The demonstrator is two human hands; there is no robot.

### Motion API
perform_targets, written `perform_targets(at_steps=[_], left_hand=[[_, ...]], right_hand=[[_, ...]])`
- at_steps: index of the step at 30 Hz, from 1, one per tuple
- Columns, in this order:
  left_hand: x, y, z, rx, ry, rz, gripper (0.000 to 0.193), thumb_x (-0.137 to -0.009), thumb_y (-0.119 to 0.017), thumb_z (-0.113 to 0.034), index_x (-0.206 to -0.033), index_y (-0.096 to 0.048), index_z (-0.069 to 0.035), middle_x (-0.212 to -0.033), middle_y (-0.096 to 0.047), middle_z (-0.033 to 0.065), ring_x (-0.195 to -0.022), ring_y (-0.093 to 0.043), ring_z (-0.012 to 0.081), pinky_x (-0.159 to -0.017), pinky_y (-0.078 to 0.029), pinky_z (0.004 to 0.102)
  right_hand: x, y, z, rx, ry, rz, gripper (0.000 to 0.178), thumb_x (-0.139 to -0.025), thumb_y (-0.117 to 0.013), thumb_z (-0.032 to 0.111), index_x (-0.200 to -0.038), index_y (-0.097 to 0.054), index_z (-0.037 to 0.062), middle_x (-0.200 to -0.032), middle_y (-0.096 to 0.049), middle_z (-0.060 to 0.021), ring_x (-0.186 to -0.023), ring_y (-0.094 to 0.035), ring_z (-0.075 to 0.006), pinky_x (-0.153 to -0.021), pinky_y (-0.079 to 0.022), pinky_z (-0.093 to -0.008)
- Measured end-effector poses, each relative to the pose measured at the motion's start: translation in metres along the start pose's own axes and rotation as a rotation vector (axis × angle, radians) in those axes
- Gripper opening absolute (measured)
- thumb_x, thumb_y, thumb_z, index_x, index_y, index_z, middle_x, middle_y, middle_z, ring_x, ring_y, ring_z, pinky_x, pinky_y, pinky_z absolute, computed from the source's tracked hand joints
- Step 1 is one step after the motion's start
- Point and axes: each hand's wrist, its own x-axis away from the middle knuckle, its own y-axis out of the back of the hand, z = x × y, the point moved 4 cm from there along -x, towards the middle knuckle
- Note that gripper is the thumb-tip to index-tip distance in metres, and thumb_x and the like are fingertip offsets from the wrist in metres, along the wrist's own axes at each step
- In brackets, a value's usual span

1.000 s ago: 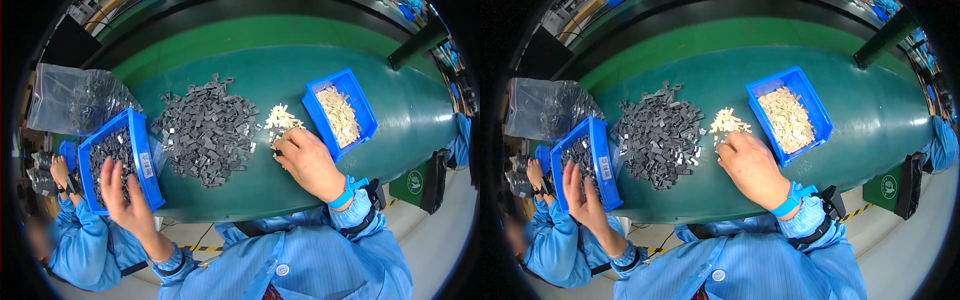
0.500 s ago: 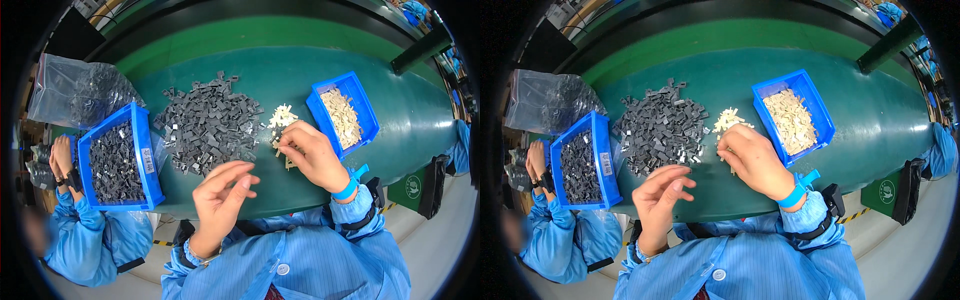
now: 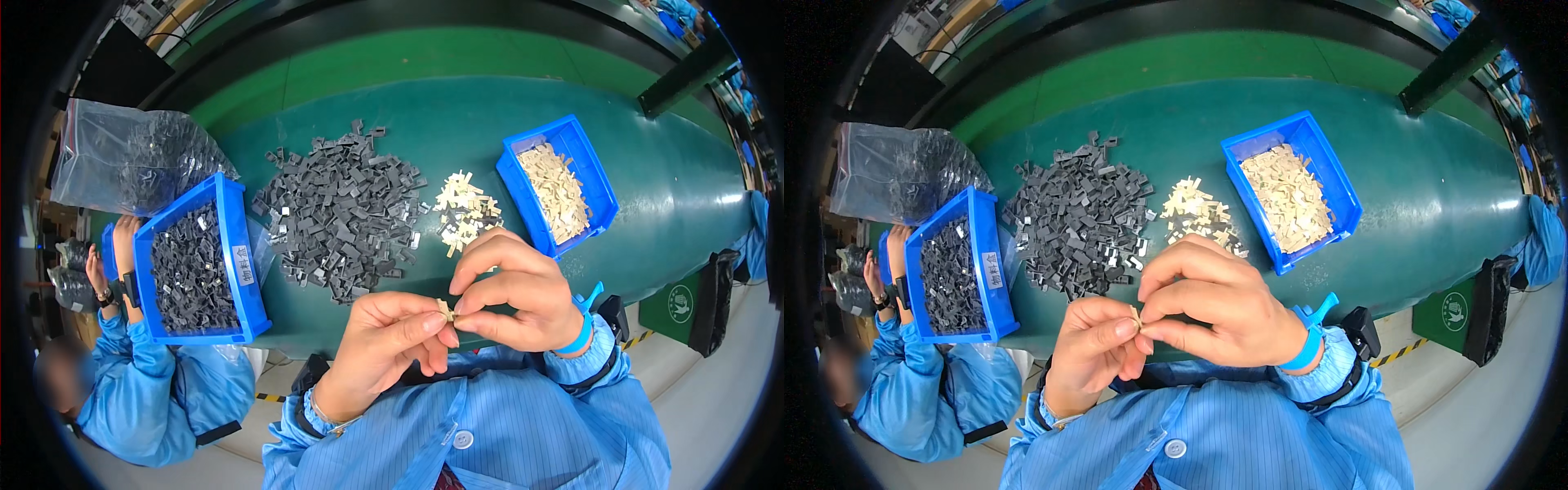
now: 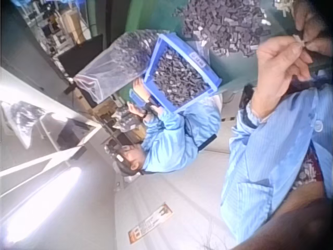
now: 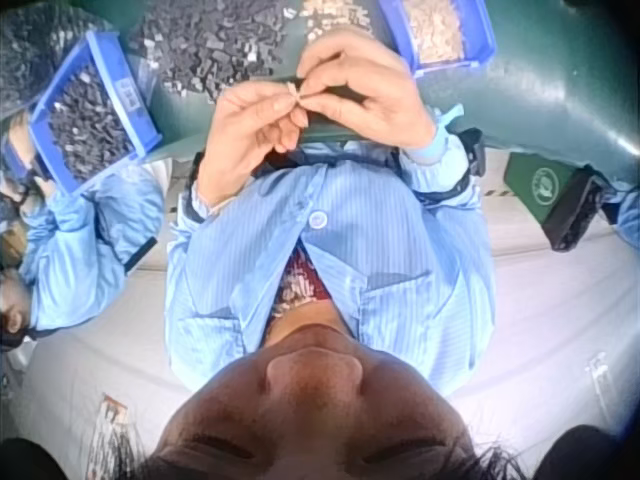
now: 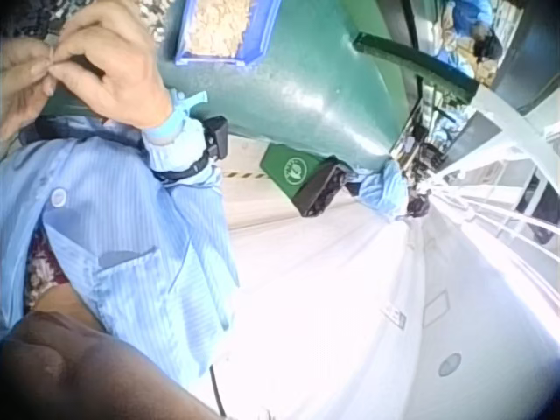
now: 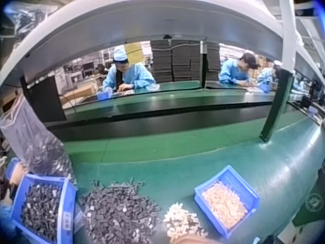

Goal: Manually assembling small yellow/white plastic components into black plastic frames at an industrial workstation.

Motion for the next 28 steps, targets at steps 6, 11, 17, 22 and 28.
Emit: perform_targets(at_steps=[6, 11, 17, 22, 28], left_hand=[[0.004, -0.003, -0.004, -0.365, -0.263, -0.188, 0.012, -0.084, -0.056, 0.003, -0.093, -0.061, 0.007, -0.079, -0.064, 0.0143, -0.064, -0.065, 0.0177, -0.054, -0.054, 0.0242], [0.006, -0.006, -0.003, -0.558, -0.414, -0.243, 0.012, -0.083, -0.056, 0.004, -0.093, -0.061, 0.008, -0.078, -0.064, 0.0133, -0.066, -0.065, 0.0173, -0.056, -0.054, 0.0241], [0.008, -0.01, -0.01, -0.879, -0.543, -0.201, 0.01, -0.084, -0.056, 0.003, -0.091, -0.061, 0.008, -0.08, -0.063, 0.0139, -0.066, -0.065, 0.017, -0.055, -0.053, 0.024], [0.007, -0.005, -0.008, -0.585, -0.394, -0.224, 0.012, -0.084, -0.057, 0.0, -0.091, -0.061, 0.008, -0.078, -0.064, 0.0135, -0.064, -0.065, 0.018, -0.055, -0.054, 0.0251], [0.006, 0.003, -0.008, -0.474, -0.465, -0.233, 0.016, -0.085, -0.058, -0.005, -0.095, -0.062, 0.008, -0.088, -0.064, 0.0194, -0.066, -0.065, 0.0191, -0.055, -0.054, 0.0264]], right_hand=[[0.002, -0.003, 0.007, 0.258, 0.04, -0.038, 0.02, -0.066, -0.071, 0.008, -0.084, -0.064, 0.0047, -0.083, -0.056, -0.0063, -0.073, -0.054, -0.0213, -0.062, -0.042, -0.0315], [0.003, -0.006, 0.007, 0.392, 0.031, -0.009, 0.018, -0.064, -0.069, 0.01, -0.081, -0.063, 0.0055, -0.081, -0.056, -0.004, -0.07, -0.053, -0.0199, -0.062, -0.04, -0.031], [0.003, -0.009, 0.008, 0.42, 0.041, 0.031, 0.016, -0.067, -0.069, 0.006, -0.082, -0.063, 0.0033, -0.081, -0.057, -0.0067, -0.067, -0.054, -0.021, -0.061, -0.039, -0.0322], [0.007, -0.003, -0.007, 0.061, -0.226, -0.1, 0.007, -0.079, -0.062, 0.006, -0.083, -0.059, 0.0018, -0.083, -0.058, -0.0074, -0.071, -0.055, -0.0174, -0.065, -0.043, -0.0303], [0.025, -0.014, -0.019, -0.563, -0.773, -0.032, 0.015, -0.087, -0.055, 0.005, -0.099, -0.059, -0.0023, -0.094, -0.061, -0.0157, -0.079, -0.06, -0.0155, -0.071, -0.048, -0.0239]])
